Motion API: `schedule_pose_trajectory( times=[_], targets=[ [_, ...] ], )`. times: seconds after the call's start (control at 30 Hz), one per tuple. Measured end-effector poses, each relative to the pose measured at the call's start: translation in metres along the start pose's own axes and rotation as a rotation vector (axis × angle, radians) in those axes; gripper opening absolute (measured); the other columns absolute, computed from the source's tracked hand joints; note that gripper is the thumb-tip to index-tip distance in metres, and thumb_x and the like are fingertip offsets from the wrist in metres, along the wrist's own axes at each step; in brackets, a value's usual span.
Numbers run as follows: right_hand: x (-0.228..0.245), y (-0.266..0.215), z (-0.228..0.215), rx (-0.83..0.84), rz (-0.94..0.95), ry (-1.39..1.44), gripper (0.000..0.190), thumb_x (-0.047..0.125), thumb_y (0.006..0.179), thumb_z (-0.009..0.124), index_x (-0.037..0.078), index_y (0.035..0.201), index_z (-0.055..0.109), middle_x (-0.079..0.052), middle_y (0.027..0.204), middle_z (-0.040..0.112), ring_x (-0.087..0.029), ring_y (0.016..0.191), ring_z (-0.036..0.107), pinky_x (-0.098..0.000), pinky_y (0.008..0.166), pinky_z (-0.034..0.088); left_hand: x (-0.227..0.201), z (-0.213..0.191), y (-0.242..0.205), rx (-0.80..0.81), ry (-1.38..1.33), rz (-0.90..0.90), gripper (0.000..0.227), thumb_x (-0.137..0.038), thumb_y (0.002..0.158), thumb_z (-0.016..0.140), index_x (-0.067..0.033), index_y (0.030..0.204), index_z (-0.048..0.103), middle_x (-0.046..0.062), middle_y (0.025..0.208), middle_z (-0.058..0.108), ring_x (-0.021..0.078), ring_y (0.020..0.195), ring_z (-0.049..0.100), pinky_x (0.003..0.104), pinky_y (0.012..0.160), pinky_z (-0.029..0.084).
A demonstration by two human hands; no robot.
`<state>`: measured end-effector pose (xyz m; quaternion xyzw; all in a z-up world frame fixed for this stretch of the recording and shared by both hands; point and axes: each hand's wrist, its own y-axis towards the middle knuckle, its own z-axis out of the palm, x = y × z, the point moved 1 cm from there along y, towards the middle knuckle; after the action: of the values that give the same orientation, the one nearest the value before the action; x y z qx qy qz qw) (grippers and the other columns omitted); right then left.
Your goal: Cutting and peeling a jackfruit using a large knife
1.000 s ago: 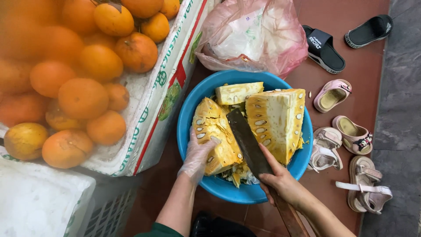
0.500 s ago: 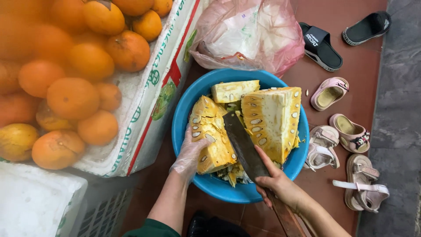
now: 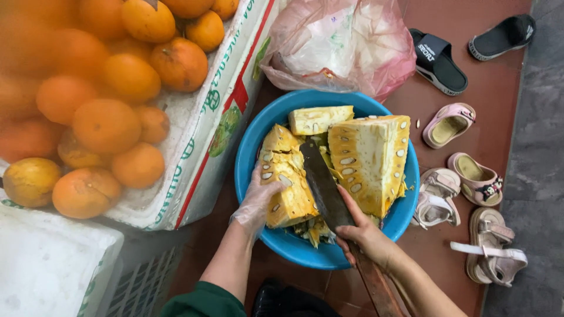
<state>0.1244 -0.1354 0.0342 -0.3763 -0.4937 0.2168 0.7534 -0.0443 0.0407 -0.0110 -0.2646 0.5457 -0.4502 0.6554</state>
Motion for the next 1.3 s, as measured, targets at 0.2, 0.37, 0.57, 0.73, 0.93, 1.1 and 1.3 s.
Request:
schedule_pose_trajectory(
  times=[0.2, 0.37, 0.57, 0.73, 0.93, 1.1, 1.3],
  targets=[
    [-0.016, 0.003, -0.005, 0.013, 0.036, 0.06, 0.1, -0.003, 0.09, 0.05, 0.05, 0.166, 0.013, -0.023, 0.051, 0.046, -0.027, 0.03, 0.044, -0.0322, 0.033, 0.036, 0.003, -0.002, 0.009, 0.022, -0.022, 0.021, 0.116, -0.008, 0.066, 0.076, -0.0319, 0.167, 0.023, 0.016, 0.148, 0.058, 0.0367, 0.119, 0.066, 0.05, 0.092, 0.059],
    [-0.011, -0.009, -0.004, 0.059, 0.008, 0.083, 0.101, -0.003, 0.089, 0.052, 0.047, 0.167, 0.011, -0.022, 0.053, 0.049, -0.026, 0.032, 0.048, -0.0326, 0.034, 0.04, 0.008, -0.005, 0.018, -0.008, 0.029, 0.007, 0.113, -0.006, 0.071, 0.07, -0.0341, 0.168, 0.019, 0.015, 0.155, 0.053, 0.0367, 0.118, 0.068, 0.049, 0.091, 0.061],
    [-0.009, -0.003, -0.007, 0.118, 0.014, 0.01, 0.099, -0.001, 0.093, 0.048, 0.048, 0.167, 0.005, -0.018, 0.055, 0.052, -0.025, 0.035, 0.052, -0.0346, 0.038, 0.044, 0.006, -0.003, 0.013, -0.002, 0.063, -0.01, 0.11, -0.01, 0.073, 0.07, -0.0356, 0.167, 0.021, 0.015, 0.152, 0.054, 0.0366, 0.115, 0.068, 0.047, 0.088, 0.06],
    [-0.01, -0.02, -0.001, 0.058, 0.051, -0.154, 0.1, -0.004, 0.091, 0.049, 0.047, 0.167, 0.007, -0.022, 0.052, 0.053, -0.027, 0.034, 0.053, -0.0331, 0.038, 0.043, 0.002, -0.002, 0.01, -0.001, 0.038, -0.046, 0.108, -0.008, 0.075, 0.069, -0.0391, 0.167, 0.021, 0.018, 0.147, 0.057, 0.0377, 0.104, 0.071, 0.048, 0.078, 0.061],
    [-0.011, -0.024, -0.008, -0.118, 0.002, 0.092, 0.1, -0.005, 0.086, 0.054, 0.046, 0.166, 0.023, -0.026, 0.053, 0.05, -0.03, 0.03, 0.046, -0.0335, 0.032, 0.037, 0.005, -0.004, 0.012, -0.004, 0.038, -0.007, 0.108, -0.008, 0.073, 0.07, -0.0364, 0.166, 0.025, 0.013, 0.152, 0.055, 0.0359, 0.112, 0.07, 0.047, 0.084, 0.061],
    [-0.002, -0.015, 0.002, -0.1, -0.016, 0.088, 0.1, -0.005, 0.087, 0.054, 0.045, 0.167, 0.022, -0.023, 0.054, 0.049, -0.026, 0.033, 0.046, -0.0327, 0.035, 0.039, 0.003, -0.002, 0.009, 0.008, 0.021, -0.004, 0.107, -0.007, 0.072, 0.069, -0.0353, 0.166, 0.026, 0.014, 0.147, 0.058, 0.036, 0.114, 0.067, 0.049, 0.087, 0.06],
    [-0.005, -0.002, 0.007, -0.025, 0.003, 0.052, 0.099, -0.004, 0.09, 0.051, 0.048, 0.167, 0.017, -0.023, 0.056, 0.05, -0.027, 0.034, 0.047, -0.0337, 0.038, 0.04, 0.004, -0.005, 0.012, 0.031, -0.006, -0.017, 0.11, -0.008, 0.071, 0.069, -0.0369, 0.167, 0.023, 0.013, 0.149, 0.056, 0.0352, 0.113, 0.068, 0.048, 0.086, 0.059]
  ],
)
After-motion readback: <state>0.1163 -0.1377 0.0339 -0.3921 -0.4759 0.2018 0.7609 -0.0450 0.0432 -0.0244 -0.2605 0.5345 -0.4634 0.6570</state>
